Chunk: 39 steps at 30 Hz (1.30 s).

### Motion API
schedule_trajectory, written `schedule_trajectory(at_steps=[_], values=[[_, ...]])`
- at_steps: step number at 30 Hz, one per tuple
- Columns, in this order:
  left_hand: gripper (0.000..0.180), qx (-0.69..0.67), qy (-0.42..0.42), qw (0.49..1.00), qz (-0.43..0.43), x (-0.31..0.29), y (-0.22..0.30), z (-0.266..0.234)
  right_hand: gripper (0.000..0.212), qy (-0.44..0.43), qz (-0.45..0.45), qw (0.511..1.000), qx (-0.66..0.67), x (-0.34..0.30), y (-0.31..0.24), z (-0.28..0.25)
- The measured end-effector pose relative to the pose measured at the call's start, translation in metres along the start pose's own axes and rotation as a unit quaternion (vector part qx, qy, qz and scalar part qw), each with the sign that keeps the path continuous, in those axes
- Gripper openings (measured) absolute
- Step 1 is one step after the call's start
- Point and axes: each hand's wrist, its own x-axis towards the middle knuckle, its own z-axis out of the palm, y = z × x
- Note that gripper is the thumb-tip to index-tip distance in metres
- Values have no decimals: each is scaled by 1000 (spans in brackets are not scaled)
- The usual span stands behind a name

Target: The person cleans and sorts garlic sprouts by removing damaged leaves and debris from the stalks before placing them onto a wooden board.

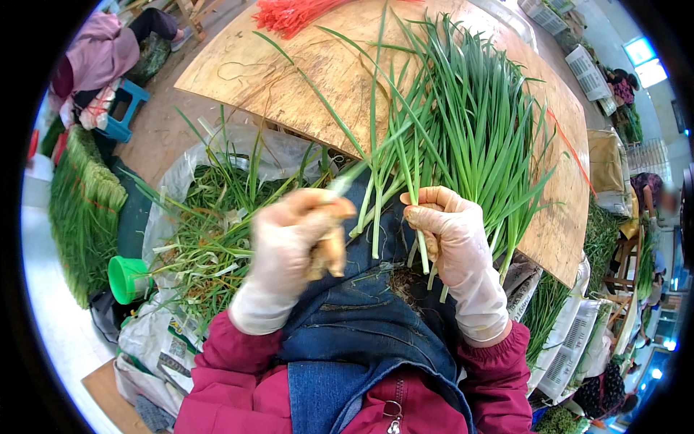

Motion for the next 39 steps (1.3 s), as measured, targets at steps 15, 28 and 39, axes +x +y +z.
schedule_trajectory(at_steps=[15,28,39], values=[[26,762,306,552,146,-68,-39,-175,25,74,-41,957,-279,21,29,23],[22,125,-37,989,-69,16,-33,11,22,-5,-61,996,62,-13,-3,-11],[23,120,-114,986,27,-8,-25,39,20,-38,21,994,100,-4,10,-7]])
